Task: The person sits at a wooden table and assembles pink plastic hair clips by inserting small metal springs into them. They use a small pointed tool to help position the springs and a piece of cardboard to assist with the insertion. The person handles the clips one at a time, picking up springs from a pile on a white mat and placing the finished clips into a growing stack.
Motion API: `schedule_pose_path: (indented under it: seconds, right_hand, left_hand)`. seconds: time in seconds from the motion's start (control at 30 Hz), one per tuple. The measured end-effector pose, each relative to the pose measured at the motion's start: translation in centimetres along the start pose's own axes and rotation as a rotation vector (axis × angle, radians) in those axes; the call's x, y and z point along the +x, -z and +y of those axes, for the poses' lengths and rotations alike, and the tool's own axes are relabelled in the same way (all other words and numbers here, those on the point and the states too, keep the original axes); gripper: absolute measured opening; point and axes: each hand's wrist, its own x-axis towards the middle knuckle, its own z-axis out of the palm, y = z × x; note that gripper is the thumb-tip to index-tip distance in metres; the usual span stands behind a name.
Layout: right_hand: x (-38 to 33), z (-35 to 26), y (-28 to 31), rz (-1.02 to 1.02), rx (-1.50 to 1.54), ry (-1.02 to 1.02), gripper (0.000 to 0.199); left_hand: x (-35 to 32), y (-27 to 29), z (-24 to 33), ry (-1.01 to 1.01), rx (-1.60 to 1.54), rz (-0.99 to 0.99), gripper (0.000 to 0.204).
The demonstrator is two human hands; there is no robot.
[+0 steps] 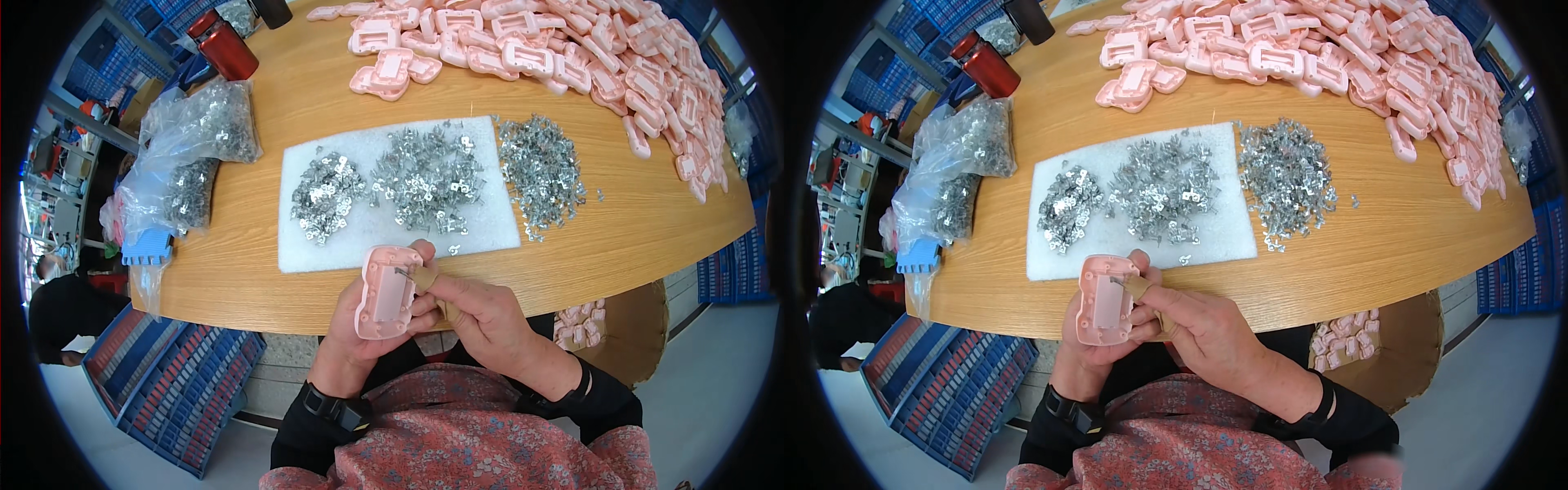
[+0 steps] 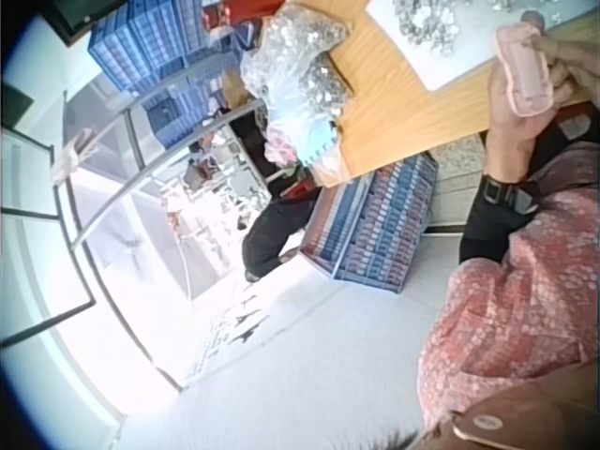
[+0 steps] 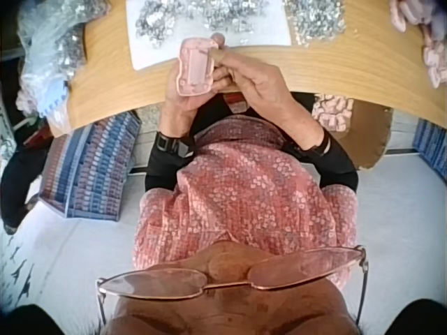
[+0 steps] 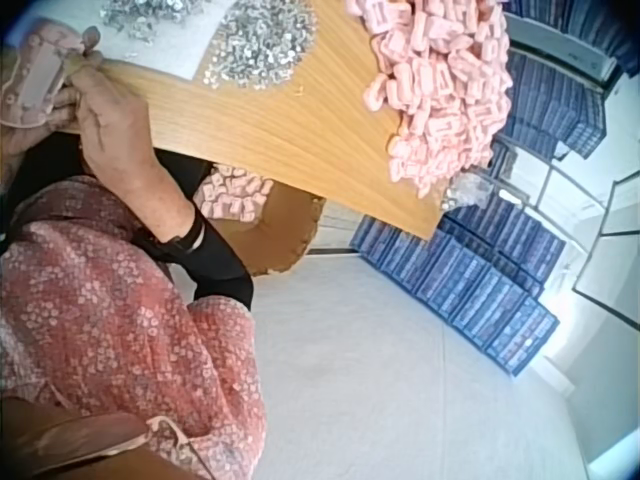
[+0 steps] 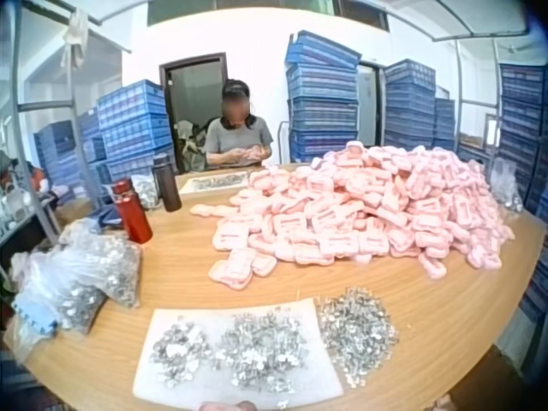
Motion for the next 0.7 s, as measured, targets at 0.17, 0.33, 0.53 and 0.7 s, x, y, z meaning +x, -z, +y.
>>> schedule_pose_path:
  seconds: [0.17, 0.33, 0.53, 0.7]
  right_hand:
    - [0.1, -0.2, 0.4, -0.011, -0.17, 0.071, 0.047]
    - [0.1, -0.5, 0.7, -0.025, -0.229, 0.085, 0.048]
    - [-0.1, 0.8, 0.5, -0.014, -0.165, 0.107, 0.044]
    - [-0.2, 0.5, 0.4, -0.012, -0.136, 0.09, 0.043]
  left_hand:
    - [0.3, 0.1, 0.0, -0.01, 0.049, 0.011, 0.045]
    - [0.2, 0.2, 0.0, -0.003, 0.061, 0.031, 0.043]
    - [0.1, -0.5, -0.2, -0.013, 0.028, 0.061, 0.044]
    - [0.2, 1.1, 0.0, 0.002, 0.06, -0.05, 0.048]
